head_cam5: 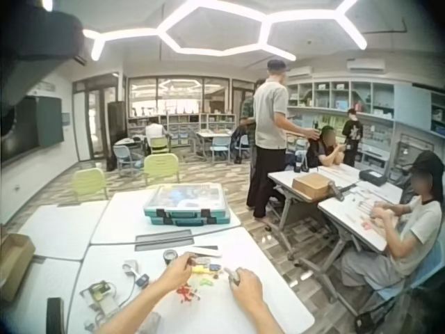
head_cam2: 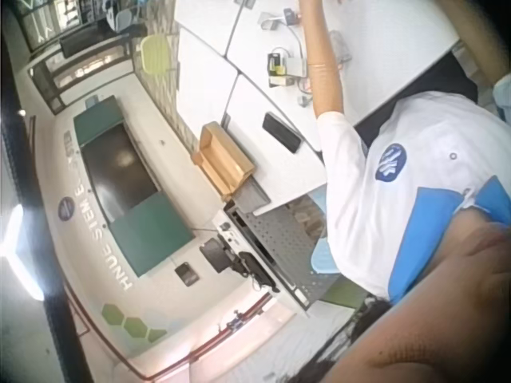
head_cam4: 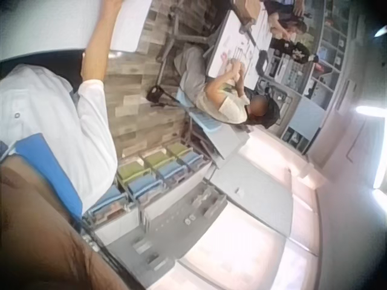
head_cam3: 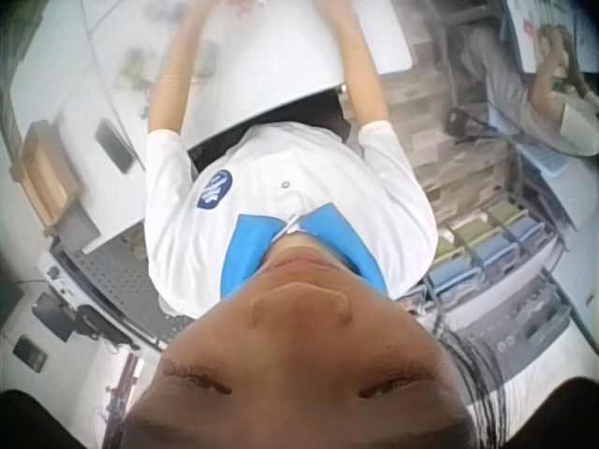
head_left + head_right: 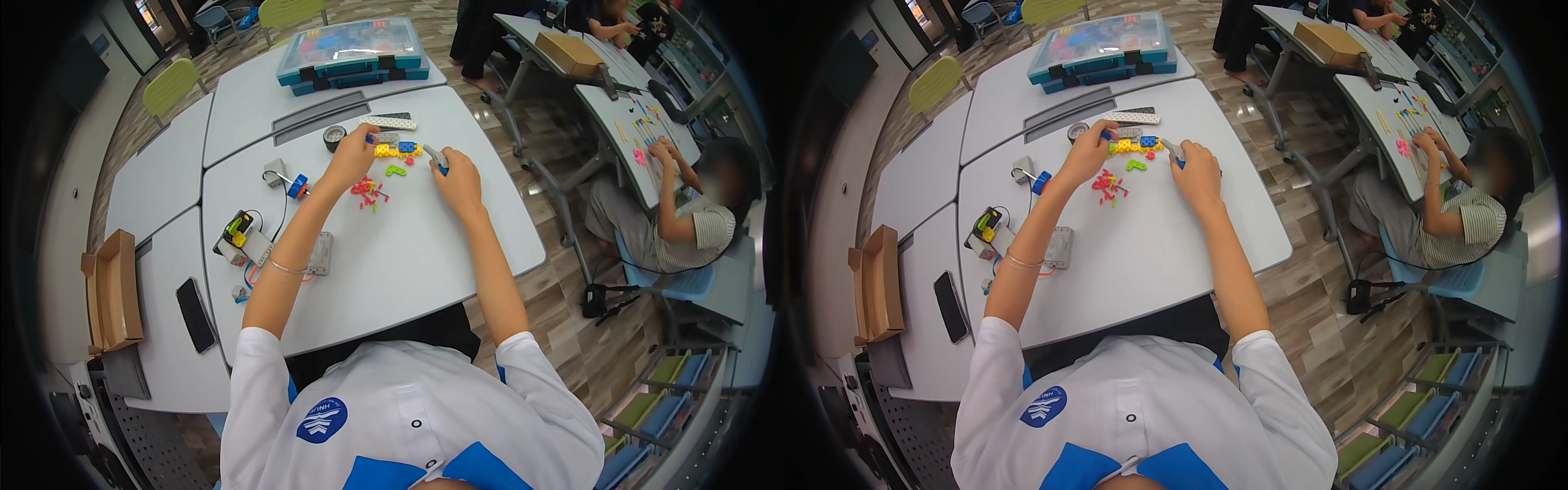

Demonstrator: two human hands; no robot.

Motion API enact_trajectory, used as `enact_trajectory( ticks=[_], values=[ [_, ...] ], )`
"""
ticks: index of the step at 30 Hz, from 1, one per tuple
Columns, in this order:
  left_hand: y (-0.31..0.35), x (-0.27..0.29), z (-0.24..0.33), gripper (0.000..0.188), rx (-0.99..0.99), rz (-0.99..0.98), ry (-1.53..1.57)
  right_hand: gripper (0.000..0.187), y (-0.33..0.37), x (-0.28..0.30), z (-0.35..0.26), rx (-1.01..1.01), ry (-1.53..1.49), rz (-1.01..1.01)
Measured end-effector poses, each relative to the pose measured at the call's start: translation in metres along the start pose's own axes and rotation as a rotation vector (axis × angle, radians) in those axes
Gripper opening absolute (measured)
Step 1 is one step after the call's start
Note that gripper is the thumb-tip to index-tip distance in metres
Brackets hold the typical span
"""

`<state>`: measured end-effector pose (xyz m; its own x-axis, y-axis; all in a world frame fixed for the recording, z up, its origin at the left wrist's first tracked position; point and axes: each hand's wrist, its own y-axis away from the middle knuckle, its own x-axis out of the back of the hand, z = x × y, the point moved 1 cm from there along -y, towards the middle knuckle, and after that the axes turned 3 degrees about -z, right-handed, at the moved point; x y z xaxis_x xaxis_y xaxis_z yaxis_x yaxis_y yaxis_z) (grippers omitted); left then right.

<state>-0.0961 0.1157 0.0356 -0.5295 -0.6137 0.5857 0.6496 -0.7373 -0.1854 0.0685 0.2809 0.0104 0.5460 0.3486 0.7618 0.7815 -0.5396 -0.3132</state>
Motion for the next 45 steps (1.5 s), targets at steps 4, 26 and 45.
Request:
enact_trajectory(
  ticks=[4,26,45],
  values=[
    [-0.026,-0.017,0.009,0.031,-0.168,0.001,-0.205,0.021,-0.003,-0.003,-0.001,0.047,0.049,0.003],
    [-0.025,-0.044,0.001,0.021,-0.361,-0.078,-0.527,0.019,-0.002,-0.003,0.000,0.058,0.062,-0.022],
    [-0.015,-0.029,-0.003,0.031,-0.380,0.080,-0.355,0.022,-0.004,-0.006,0.001,0.028,0.066,-0.029]
  ],
)
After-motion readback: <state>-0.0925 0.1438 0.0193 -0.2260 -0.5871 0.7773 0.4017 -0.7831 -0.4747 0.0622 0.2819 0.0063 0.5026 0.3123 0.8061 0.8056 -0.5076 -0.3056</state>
